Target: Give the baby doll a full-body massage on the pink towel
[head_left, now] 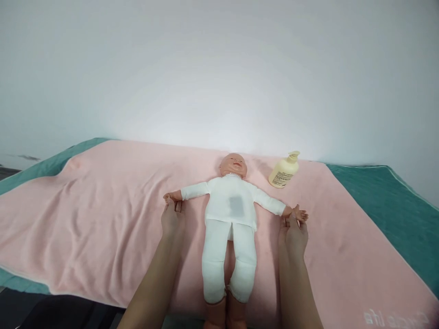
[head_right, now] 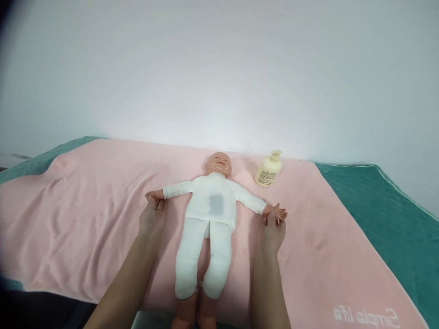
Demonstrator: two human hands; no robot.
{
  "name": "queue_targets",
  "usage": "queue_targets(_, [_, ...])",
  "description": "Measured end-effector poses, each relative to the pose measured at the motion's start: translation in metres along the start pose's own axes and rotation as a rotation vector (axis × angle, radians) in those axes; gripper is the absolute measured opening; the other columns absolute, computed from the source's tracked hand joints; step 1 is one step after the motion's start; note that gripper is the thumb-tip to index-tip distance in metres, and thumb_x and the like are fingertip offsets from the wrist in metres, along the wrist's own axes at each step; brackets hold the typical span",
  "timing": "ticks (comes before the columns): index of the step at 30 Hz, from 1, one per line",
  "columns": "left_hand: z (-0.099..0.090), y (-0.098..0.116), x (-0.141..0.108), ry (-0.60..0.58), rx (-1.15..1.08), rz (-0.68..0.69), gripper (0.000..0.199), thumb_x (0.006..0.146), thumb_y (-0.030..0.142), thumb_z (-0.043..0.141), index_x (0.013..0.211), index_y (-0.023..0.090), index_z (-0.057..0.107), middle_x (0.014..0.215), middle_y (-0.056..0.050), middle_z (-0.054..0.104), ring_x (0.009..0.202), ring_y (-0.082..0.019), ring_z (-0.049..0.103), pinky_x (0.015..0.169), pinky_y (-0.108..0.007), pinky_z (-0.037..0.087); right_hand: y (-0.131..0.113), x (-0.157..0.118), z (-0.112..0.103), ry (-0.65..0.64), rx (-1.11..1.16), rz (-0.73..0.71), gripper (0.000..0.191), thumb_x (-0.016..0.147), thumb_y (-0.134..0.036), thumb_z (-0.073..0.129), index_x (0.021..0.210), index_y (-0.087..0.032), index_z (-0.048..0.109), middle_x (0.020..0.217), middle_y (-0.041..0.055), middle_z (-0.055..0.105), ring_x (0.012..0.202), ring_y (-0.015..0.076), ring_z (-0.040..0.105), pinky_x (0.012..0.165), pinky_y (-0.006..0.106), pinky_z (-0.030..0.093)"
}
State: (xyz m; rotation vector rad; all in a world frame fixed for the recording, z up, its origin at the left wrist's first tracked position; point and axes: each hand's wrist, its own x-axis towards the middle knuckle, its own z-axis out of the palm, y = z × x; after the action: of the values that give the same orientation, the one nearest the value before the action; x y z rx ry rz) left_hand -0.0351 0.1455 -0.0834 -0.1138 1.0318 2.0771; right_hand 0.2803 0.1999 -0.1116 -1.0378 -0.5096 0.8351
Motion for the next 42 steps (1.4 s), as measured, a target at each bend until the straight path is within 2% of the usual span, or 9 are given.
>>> queue_targets(3, [0.000, 0.001, 0.001, -0.007, 0.004, 0.006, 0.017, 0.095, 0.028, 0.053, 0.100, 0.014, 0.063, 0.115, -0.010, 0.064, 0.114, -0.016, 0.060, 0.101, -0.028, 0.049, 0.000, 0.001, 0.001, 0.009, 0.038, 0.021, 0.051, 0.066, -0.034, 0.077, 0.110, -0.020, 0.055, 0.130, 0.0088, 0.057, 0.118, 0.0202, 0.057, 0.093, 0.032, 0.053])
queue_targets(9, [-0.002, 0.003, -0.005, -0.170, 0.137, 0.111, 0.014, 0.093, 0.019, 0.057, 0.102, 0.022, 0.066, 0.112, -0.004, 0.066, 0.109, -0.012, 0.062, 0.099, -0.024, 0.049, -0.009, -0.012, 0.010, -0.017, -0.027, -0.014, 0.050, 0.074, -0.037, 0.073, 0.116, -0.022, 0.051, 0.137, 0.0089, 0.052, 0.120, 0.0203, 0.055, 0.098, 0.038, 0.050])
queue_targets(15, [0.004, 0.000, -0.024, -0.224, 0.424, 0.422, 0.027, 0.084, 0.030, 0.067, 0.109, 0.019, 0.067, 0.117, -0.008, 0.067, 0.113, -0.020, 0.061, 0.100, -0.035, 0.047, -0.024, -0.040, 0.029, -0.094, -0.145, -0.324, 0.049, 0.081, -0.035, 0.068, 0.124, -0.022, 0.049, 0.139, 0.0097, 0.049, 0.125, 0.0213, 0.051, 0.109, 0.046, 0.037])
queue_targets(18, [0.006, -0.006, -0.038, -0.359, 0.566, 0.551, 0.030, 0.080, 0.028, 0.071, 0.108, 0.019, 0.068, 0.114, -0.008, 0.069, 0.110, -0.024, 0.063, 0.095, -0.039, 0.050, -0.028, -0.055, 0.038, -0.166, -0.160, -0.442, 0.045, 0.082, -0.029, 0.068, 0.122, -0.021, 0.052, 0.133, 0.0094, 0.054, 0.123, 0.0234, 0.054, 0.107, 0.048, 0.039])
queue_targets(21, [0.005, -0.015, -0.046, -0.592, 0.733, 0.736, 0.025, 0.083, 0.023, 0.067, 0.107, 0.023, 0.069, 0.112, -0.006, 0.070, 0.106, -0.023, 0.064, 0.092, -0.040, 0.051, -0.024, -0.066, 0.040, -0.263, -0.265, -0.536, 0.041, 0.081, -0.026, 0.068, 0.120, -0.020, 0.056, 0.122, 0.0089, 0.061, 0.116, 0.0234, 0.058, 0.103, 0.049, 0.043])
queue_targets(24, [0.006, -0.020, -0.048, -0.875, 0.845, 1.054, 0.026, 0.086, 0.015, 0.060, 0.108, 0.025, 0.068, 0.113, -0.004, 0.070, 0.106, -0.021, 0.065, 0.094, -0.040, 0.049, -0.017, -0.071, 0.038, -0.445, -0.427, -0.690, 0.032, 0.084, -0.022, 0.065, 0.116, -0.022, 0.062, 0.114, 0.0070, 0.066, 0.107, 0.0215, 0.062, 0.102, 0.050, 0.045])
queue_targets(27, [0.010, -0.021, -0.048, -1.020, 0.979, 1.225, 0.029, 0.088, 0.011, 0.055, 0.111, 0.023, 0.067, 0.115, -0.006, 0.070, 0.109, -0.020, 0.064, 0.094, -0.040, 0.049, -0.014, -0.071, 0.038, -0.636, -0.523, -0.901, 0.030, 0.085, -0.016, 0.063, 0.113, -0.026, 0.065, 0.110, 0.0049, 0.068, 0.105, 0.0207, 0.064, 0.103, 0.051, 0.044])
queue_targets(32, [0.016, -0.020, -0.052, -1.070, 1.061, 1.267, 0.027, 0.091, 0.012, 0.053, 0.111, 0.022, 0.067, 0.114, -0.005, 0.070, 0.109, -0.020, 0.064, 0.094, -0.040, 0.051, -0.016, -0.072, 0.041, -0.720, -0.599, -1.075, 0.036, 0.084, -0.011, 0.063, 0.116, -0.028, 0.065, 0.110, 0.0053, 0.068, 0.104, 0.0204, 0.065, 0.101, 0.049, 0.048])
queue_targets(42, [0.016, -0.022, -0.053, -1.104, 1.058, 1.229, 0.026, 0.091, 0.015, 0.055, 0.113, 0.023, 0.067, 0.114, -0.005, 0.070, 0.110, -0.019, 0.063, 0.095, -0.040, 0.052, -0.019, -0.075, 0.046, -0.765, -0.650, -1.163, 0.036, 0.085, -0.009, 0.061, 0.114, -0.030, 0.066, 0.107, 0.0045, 0.070, 0.101, 0.0197, 0.067, 0.097, 0.048, 0.051])
